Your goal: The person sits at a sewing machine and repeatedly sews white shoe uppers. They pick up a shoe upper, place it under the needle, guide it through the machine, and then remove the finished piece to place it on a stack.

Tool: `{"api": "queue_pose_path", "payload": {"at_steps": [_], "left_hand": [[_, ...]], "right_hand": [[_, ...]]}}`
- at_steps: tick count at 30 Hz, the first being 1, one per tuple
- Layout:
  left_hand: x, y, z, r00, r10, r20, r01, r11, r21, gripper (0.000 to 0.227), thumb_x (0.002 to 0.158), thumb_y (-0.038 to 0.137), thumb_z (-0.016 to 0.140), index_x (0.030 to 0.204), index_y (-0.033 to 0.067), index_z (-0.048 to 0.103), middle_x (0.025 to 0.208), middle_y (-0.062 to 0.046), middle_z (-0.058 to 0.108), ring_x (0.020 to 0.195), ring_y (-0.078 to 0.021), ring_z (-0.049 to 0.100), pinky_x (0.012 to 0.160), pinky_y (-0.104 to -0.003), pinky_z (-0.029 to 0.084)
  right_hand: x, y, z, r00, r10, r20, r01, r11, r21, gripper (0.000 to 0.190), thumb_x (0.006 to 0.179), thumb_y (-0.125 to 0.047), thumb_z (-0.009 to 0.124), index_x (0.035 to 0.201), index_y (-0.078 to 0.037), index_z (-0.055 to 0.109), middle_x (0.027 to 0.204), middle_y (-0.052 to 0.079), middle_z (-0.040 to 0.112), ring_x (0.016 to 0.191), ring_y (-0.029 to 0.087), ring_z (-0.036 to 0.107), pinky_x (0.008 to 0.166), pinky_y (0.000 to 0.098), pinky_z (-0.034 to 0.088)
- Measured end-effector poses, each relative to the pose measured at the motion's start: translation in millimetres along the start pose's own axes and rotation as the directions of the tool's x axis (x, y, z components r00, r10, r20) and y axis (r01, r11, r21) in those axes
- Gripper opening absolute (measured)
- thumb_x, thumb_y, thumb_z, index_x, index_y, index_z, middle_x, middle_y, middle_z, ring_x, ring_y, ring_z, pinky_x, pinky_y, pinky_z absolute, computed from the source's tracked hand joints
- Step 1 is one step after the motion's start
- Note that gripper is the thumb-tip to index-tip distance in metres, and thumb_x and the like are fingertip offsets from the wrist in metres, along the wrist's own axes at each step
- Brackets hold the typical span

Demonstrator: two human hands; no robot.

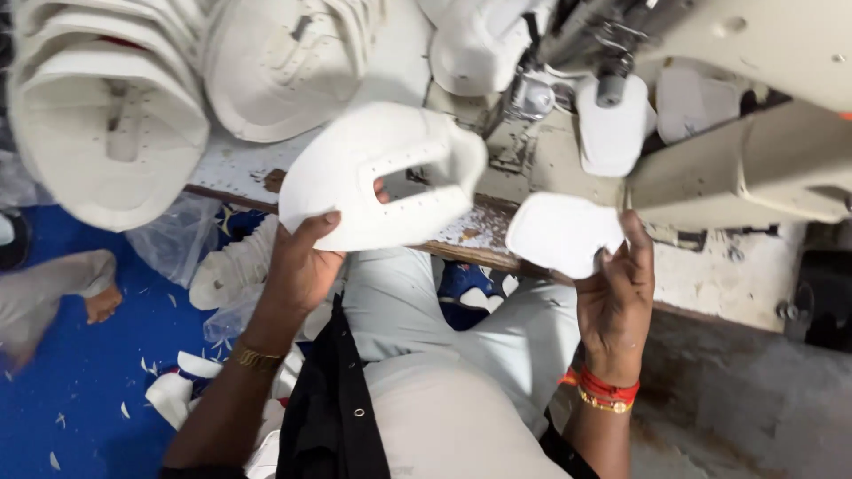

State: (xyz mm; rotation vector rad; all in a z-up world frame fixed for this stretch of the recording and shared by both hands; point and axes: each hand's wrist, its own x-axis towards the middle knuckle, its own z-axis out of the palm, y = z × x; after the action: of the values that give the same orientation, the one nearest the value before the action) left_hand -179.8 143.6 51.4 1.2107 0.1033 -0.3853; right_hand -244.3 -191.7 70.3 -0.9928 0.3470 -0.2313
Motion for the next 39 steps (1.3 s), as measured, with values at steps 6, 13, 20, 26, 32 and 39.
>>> {"api": "queue_pose_path", "payload": {"at_steps": [6, 13, 20, 26, 32, 39], "left_hand": [[20.6, -80.6, 14.9, 0.996, -0.089, 0.032, 0.086, 0.717, -0.692, 0.055, 0.099, 0.012, 0.062, 0.147, -0.0070, 0.044, 0.137, -0.024, 0.063, 0.123, -0.0334, 0.064, 0.108, -0.045, 0.050], [29.2, -77.1, 35.2, 0.999, -0.042, 0.032, 0.053, 0.821, -0.568, 0.055, 0.098, 0.009, 0.067, 0.146, -0.0061, 0.045, 0.128, -0.023, 0.067, 0.113, -0.0339, 0.069, 0.100, -0.044, 0.056], [32.7, -66.8, 48.6, 0.998, 0.025, 0.053, -0.001, 0.913, -0.409, 0.059, 0.096, 0.011, 0.070, 0.146, -0.0054, 0.043, 0.128, -0.019, 0.066, 0.112, -0.0299, 0.070, 0.098, -0.043, 0.059], [32.2, -71.5, 45.0, 0.995, 0.003, 0.099, 0.035, 0.923, -0.382, 0.062, 0.097, 0.015, 0.072, 0.147, -0.0056, 0.043, 0.127, -0.021, 0.066, 0.113, -0.0288, 0.070, 0.099, -0.041, 0.058], [38.0, -99.3, 27.7, 1.000, -0.025, -0.007, 0.021, 0.947, -0.320, 0.062, 0.095, 0.017, 0.076, 0.144, -0.0086, 0.048, 0.133, -0.017, 0.064, 0.128, -0.0221, 0.061, 0.104, -0.037, 0.053], [39.1, -85.4, 27.1, 0.992, -0.117, 0.041, 0.123, 0.891, -0.437, 0.061, 0.094, 0.021, 0.074, 0.143, -0.0060, 0.049, 0.133, -0.016, 0.063, 0.126, -0.0237, 0.062, 0.100, -0.041, 0.056]], "right_hand": [[14.4, 14.6, -42.3, 0.999, -0.016, -0.049, 0.015, 1.000, -0.023, 0.051, 0.104, 0.005, 0.047, 0.155, 0.000, 0.045, 0.122, 0.007, 0.064, 0.109, 0.016, 0.067, 0.093, 0.0368, 0.061], [14.8, 9.9, -38.0, 0.991, 0.046, -0.124, -0.088, 0.929, -0.359, 0.051, 0.099, 0.004, 0.060, 0.150, 0.002, 0.052, 0.093, -0.001, 0.067, 0.086, 0.005, 0.061, 0.078, 0.0218, 0.053], [17.4, 35.8, -32.2, 0.999, 0.041, -0.009, -0.040, 0.884, -0.466, 0.047, 0.102, 0.000, 0.064, 0.148, 0.001, 0.058, 0.091, -0.004, 0.061, 0.076, 0.004, 0.050, 0.069, 0.0216, 0.049], [9.8, 62.7, -9.1, 0.997, 0.074, 0.002, -0.062, 0.853, -0.518, 0.041, 0.104, -0.002, 0.061, 0.145, 0.000, 0.060, 0.098, -0.004, 0.063, 0.081, 0.003, 0.053, 0.073, 0.0198, 0.050], [9.5, 64.9, 3.4, 0.987, 0.154, -0.052, -0.163, 0.930, -0.331, 0.041, 0.104, 0.000, 0.057, 0.145, -0.001, 0.058, 0.104, 0.000, 0.066, 0.082, 0.004, 0.055, 0.074, 0.0218, 0.052], [7.4, 61.6, 12.2, 0.985, 0.165, -0.056, -0.174, 0.948, -0.267, 0.039, 0.106, -0.001, 0.051, 0.146, -0.001, 0.056, 0.118, 0.001, 0.066, 0.087, 0.004, 0.056, 0.079, 0.0221, 0.051]]}}
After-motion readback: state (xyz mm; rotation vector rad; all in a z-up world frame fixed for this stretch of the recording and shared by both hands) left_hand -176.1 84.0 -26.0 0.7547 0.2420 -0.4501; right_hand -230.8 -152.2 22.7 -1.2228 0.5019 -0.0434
